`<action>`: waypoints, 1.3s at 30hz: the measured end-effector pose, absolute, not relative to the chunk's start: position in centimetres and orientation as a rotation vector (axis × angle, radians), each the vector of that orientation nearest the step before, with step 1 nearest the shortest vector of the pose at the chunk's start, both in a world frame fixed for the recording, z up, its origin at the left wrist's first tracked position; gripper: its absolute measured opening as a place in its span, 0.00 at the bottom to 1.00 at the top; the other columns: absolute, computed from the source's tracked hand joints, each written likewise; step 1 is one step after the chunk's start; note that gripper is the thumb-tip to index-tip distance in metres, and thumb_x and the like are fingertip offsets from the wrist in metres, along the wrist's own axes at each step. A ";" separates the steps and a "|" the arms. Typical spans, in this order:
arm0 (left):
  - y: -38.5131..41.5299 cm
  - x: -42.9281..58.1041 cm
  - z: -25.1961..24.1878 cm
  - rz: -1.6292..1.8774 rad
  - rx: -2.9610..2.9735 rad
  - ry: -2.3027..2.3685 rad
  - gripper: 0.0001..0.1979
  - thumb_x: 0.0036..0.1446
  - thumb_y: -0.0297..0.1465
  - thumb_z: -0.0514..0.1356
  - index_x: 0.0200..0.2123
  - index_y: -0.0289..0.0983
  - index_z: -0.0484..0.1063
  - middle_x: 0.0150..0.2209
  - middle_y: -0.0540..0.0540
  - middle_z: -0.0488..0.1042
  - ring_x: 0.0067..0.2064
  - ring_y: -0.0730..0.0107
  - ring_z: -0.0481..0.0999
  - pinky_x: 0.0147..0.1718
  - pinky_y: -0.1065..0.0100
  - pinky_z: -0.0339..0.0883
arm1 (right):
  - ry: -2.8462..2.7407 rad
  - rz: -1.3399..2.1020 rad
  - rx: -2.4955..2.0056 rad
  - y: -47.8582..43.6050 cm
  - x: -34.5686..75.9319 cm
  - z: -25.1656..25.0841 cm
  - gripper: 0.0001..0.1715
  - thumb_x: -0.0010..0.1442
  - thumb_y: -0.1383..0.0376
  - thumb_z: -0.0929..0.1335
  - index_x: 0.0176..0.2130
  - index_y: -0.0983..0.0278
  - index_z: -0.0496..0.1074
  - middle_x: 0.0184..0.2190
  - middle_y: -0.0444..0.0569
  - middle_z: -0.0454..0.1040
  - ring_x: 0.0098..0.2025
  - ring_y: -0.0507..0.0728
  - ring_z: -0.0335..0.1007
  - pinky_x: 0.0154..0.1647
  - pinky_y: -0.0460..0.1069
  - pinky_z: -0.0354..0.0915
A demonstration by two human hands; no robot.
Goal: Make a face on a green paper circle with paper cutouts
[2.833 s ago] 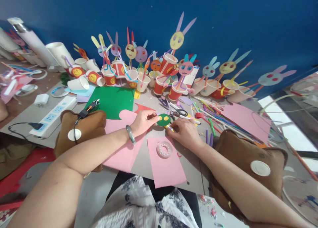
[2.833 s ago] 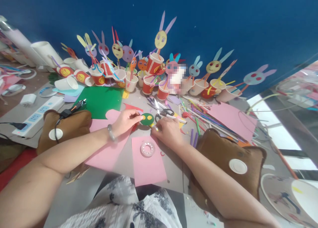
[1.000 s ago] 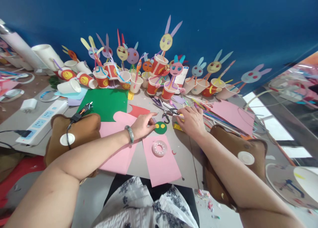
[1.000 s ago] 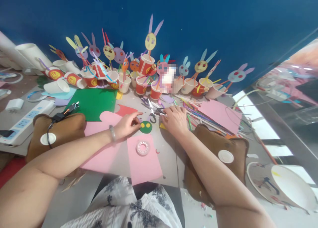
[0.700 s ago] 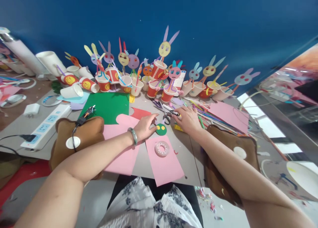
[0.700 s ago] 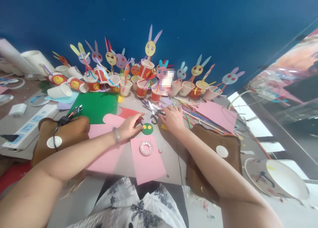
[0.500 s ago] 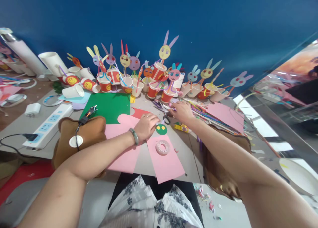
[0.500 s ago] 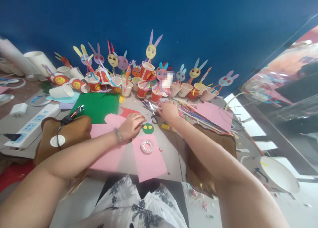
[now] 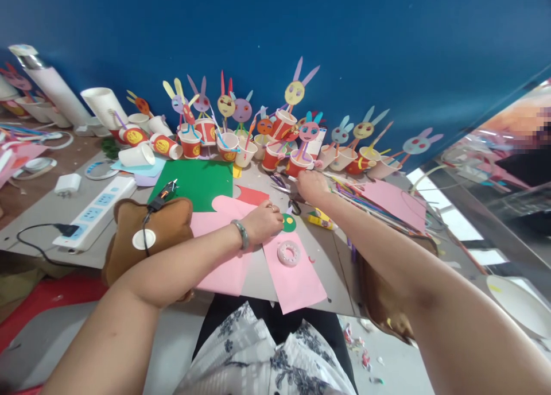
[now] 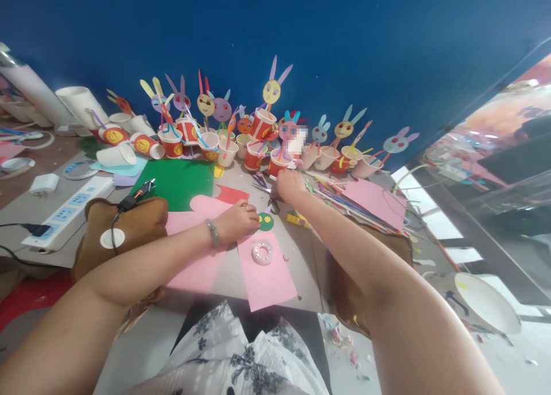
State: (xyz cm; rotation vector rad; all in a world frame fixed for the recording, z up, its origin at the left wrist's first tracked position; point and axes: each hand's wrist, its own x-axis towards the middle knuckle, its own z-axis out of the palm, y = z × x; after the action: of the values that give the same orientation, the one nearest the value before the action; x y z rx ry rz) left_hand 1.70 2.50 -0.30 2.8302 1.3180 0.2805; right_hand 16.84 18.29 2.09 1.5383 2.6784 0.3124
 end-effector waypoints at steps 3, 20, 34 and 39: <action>2.4 1.8 0.1 0.231 2.828 1.313 0.08 0.61 0.24 0.57 0.31 0.36 0.74 0.37 0.42 0.78 0.45 0.59 0.71 0.45 0.57 0.53 | 2.722 0.342 1.580 17.8 17.4 2.7 0.17 0.64 0.68 0.62 0.44 0.77 0.74 0.42 0.72 0.77 0.46 0.68 0.73 0.44 0.56 0.63; 3.1 2.9 2.1 0.073 2.684 1.309 0.10 0.54 0.19 0.56 0.32 0.34 0.77 0.38 0.41 0.78 0.40 0.61 0.77 0.42 0.61 0.63 | 2.929 -1.658 1.868 8.8 21.9 1.8 0.20 0.58 0.48 0.68 0.32 0.64 0.71 0.24 0.44 0.72 0.23 0.51 0.61 0.26 0.47 0.58; 3.4 1.7 0.2 0.591 2.348 1.272 0.07 0.58 0.24 0.57 0.36 0.34 0.75 0.38 0.42 0.79 0.42 0.62 0.78 0.43 0.65 0.67 | 2.612 -2.408 1.678 9.4 22.0 0.4 0.21 0.55 0.46 0.72 0.32 0.61 0.71 0.25 0.43 0.74 0.26 0.52 0.67 0.30 0.49 0.65; 2.4 1.9 0.2 0.612 2.271 1.353 0.04 0.59 0.30 0.61 0.37 0.35 0.72 0.37 0.43 0.78 0.42 0.61 0.77 0.44 0.63 0.66 | 2.845 -2.211 1.744 9.4 22.8 0.2 0.18 0.57 0.49 0.73 0.40 0.59 0.76 0.30 0.46 0.78 0.33 0.55 0.74 0.40 0.53 0.72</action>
State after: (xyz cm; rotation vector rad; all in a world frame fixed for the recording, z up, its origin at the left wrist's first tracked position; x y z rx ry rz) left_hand 1.94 2.42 0.25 2.2706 1.3528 0.6118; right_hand 22.78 9.45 0.21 1.7436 2.8455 -2.2114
